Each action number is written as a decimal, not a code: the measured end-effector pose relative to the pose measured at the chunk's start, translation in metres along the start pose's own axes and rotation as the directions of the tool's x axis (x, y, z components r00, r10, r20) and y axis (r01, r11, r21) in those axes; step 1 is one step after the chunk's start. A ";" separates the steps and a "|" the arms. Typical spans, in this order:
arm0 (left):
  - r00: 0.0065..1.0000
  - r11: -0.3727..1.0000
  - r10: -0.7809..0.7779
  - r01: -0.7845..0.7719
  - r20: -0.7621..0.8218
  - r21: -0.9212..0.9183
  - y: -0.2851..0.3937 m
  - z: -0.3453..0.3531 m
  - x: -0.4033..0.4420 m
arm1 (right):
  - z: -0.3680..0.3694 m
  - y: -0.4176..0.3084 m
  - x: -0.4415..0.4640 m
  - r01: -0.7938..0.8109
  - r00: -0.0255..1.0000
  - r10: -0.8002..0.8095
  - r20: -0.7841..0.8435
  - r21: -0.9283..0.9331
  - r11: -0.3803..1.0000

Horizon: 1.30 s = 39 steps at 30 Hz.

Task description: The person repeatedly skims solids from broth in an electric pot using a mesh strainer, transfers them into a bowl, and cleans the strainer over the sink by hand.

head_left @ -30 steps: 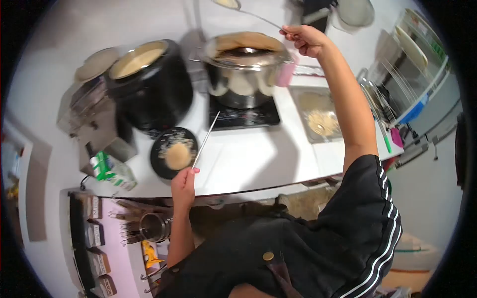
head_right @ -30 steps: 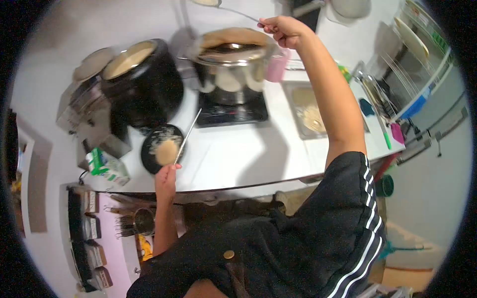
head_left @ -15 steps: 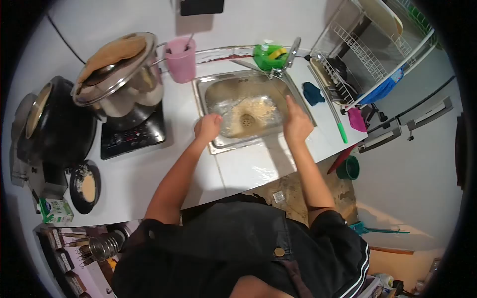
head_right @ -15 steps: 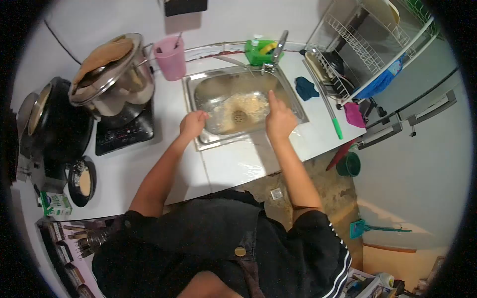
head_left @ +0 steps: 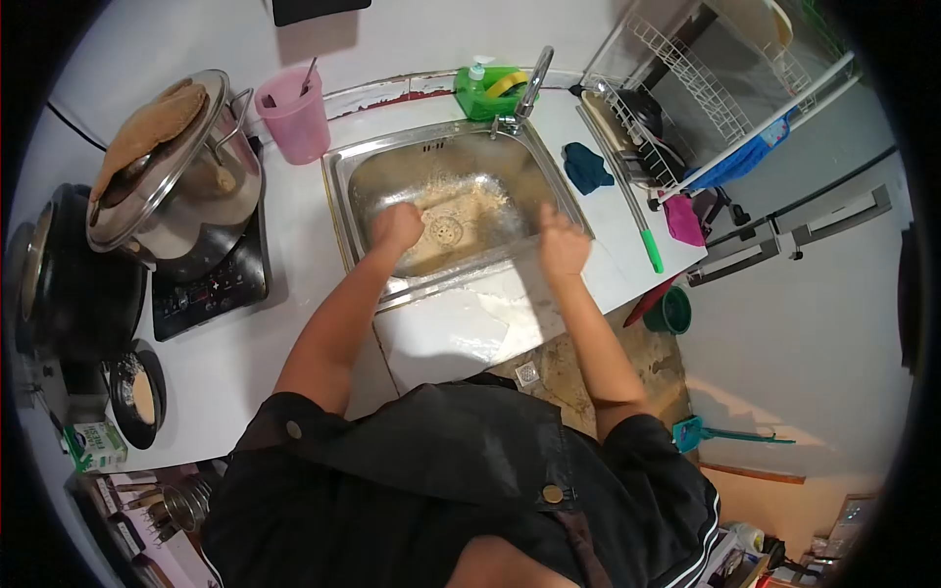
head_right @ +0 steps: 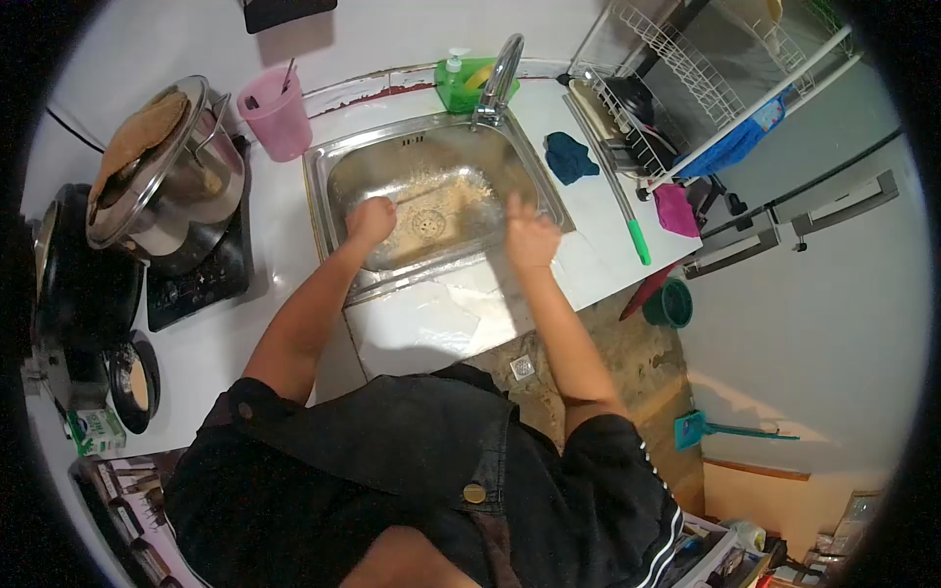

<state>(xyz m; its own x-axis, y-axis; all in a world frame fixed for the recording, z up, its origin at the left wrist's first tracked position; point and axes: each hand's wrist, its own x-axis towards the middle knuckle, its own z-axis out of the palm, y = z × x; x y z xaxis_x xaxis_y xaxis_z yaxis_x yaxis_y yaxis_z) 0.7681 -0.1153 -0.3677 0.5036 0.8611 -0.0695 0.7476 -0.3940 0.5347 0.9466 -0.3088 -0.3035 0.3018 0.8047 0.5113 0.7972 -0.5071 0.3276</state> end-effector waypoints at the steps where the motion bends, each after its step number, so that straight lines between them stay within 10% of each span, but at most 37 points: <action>1: 1.000 1.000 -0.005 0.005 0.003 0.004 0.002 0.001 0.000 | 0.014 -0.003 -0.007 0.114 0.984 -0.113 0.135 0.002 0.993; 5: 0.997 0.991 -0.015 0.004 0.079 0.136 0.014 -0.002 -0.001 | 0.010 -0.001 0.003 0.200 0.973 -0.213 0.091 0.132 0.971; 11: 0.999 0.998 -0.036 0.035 0.017 0.044 0.017 -0.006 -0.004 | -0.003 0.002 0.014 -0.120 0.992 0.121 -0.027 0.051 0.992; 14: 0.999 0.997 -0.034 0.034 0.004 0.070 0.023 -0.004 -0.010 | 0.011 -0.002 -0.006 0.252 0.952 -0.271 0.142 0.138 0.958; 20: 0.999 0.993 -0.035 0.035 -0.001 0.112 0.021 -0.002 -0.013 | -0.010 0.017 0.009 -0.151 0.983 0.162 -0.091 0.119 0.981; 23: 0.998 0.997 -0.035 0.038 -0.043 0.064 0.027 0.001 -0.014 | -0.001 0.006 -0.019 0.172 0.966 -0.198 0.167 0.157 0.973; 27: 0.995 1.000 -0.006 0.003 -0.098 -0.031 0.031 -0.001 -0.022 | -0.016 0.019 -0.007 -0.155 0.938 0.099 0.331 0.147 0.977; 30: 0.987 0.992 -0.080 0.064 -0.143 -0.112 0.021 -0.011 -0.043 | -0.018 0.030 -0.009 -0.465 0.870 0.244 0.428 0.549 0.694; 32: 0.981 0.979 -0.115 0.086 -0.158 -0.184 0.015 -0.033 -0.065 | -0.026 0.024 -0.019 -0.800 0.570 0.092 0.816 0.578 -0.161; 39: 0.909 0.781 -0.162 -0.120 -0.384 -0.613 -0.082 -0.104 -0.151 | -0.114 -0.084 -0.046 -0.620 0.677 -0.219 0.702 0.384 -0.685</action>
<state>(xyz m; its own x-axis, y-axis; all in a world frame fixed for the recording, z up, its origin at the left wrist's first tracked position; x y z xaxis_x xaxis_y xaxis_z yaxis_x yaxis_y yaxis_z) 0.5852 -0.1797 -0.3133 0.1697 0.9701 0.1737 0.2578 -0.2138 0.9423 0.8063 -0.3386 -0.2641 0.3969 0.8730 -0.2835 -0.5319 -0.0330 -0.8461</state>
